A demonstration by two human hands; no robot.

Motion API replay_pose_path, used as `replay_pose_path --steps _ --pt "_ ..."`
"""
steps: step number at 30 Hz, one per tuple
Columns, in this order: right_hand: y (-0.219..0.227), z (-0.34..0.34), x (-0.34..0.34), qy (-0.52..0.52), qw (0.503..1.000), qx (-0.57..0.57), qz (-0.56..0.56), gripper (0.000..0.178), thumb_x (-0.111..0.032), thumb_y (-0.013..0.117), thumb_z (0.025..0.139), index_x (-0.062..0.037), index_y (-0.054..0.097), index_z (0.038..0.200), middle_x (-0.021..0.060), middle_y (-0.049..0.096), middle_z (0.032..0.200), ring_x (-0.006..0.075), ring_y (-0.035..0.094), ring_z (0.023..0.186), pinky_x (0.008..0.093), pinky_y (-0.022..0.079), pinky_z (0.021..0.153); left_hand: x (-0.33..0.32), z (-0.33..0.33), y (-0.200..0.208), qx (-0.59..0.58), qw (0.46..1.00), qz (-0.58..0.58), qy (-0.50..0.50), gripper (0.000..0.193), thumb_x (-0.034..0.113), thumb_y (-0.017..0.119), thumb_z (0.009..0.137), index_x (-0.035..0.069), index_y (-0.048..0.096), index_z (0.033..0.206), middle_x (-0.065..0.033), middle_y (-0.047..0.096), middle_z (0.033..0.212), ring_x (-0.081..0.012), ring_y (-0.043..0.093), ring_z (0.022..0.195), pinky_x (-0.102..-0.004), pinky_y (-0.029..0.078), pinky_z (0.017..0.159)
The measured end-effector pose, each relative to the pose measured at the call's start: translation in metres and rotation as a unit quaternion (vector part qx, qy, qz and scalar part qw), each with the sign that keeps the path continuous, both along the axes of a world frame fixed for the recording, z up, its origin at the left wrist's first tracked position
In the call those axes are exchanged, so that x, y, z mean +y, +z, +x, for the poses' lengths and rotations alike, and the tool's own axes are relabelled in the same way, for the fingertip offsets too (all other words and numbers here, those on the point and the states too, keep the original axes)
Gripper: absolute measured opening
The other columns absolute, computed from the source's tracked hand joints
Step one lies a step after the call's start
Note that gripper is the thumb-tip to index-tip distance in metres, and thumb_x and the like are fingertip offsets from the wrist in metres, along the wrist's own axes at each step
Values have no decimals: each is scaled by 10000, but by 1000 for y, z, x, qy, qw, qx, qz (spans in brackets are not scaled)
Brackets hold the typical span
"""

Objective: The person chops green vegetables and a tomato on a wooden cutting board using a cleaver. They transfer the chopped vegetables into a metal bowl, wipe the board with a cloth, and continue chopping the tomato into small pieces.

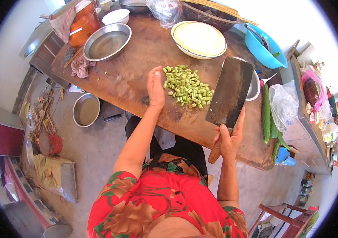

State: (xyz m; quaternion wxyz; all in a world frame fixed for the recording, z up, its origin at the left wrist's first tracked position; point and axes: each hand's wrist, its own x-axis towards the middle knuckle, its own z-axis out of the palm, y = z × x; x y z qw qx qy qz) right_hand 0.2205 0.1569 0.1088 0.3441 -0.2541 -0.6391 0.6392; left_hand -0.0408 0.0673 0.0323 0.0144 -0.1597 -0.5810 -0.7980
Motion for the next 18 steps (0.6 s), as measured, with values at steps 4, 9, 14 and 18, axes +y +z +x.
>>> replay_pose_path --steps 4,9,14,18 --pt "-4 1 -1 -7 999 -8 -35 852 40 543 897 -157 66 1575 140 601 1067 105 552 581 237 495 452 -34 -7 -10 -29 998 34 39 242 251 524 1000 35 611 1062 -9 601 1035 -119 515 1005 -275 395 944" --pt "-18 -5 -4 8 997 6 -80 829 18 559 908 -148 94 1573 134 617 1034 106 568 582 238 492 438 -52 8 -23 -24 999 -18 11 179 197 561 974 35 599 1042 -3 591 1000 -103 515 972 -268 417 891" --pt "-21 -13 -9 33 996 -15 -80 807 -17 550 938 -149 69 1573 123 627 901 98 543 516 233 489 442 -39 55 -4 83 985 -118 -89 274 173 664 892 23 574 1103 -76 592 1089 -167 542 1003 -309 434 893" --pt "-23 -23 -14 51 996 -17 -64 779 -38 527 963 -140 52 1572 122 623 993 94 553 551 229 495 458 -24 81 22 292 929 -213 -79 505 297 738 821 27 532 1195 -162 531 1250 -331 497 1167 -430 369 1013"
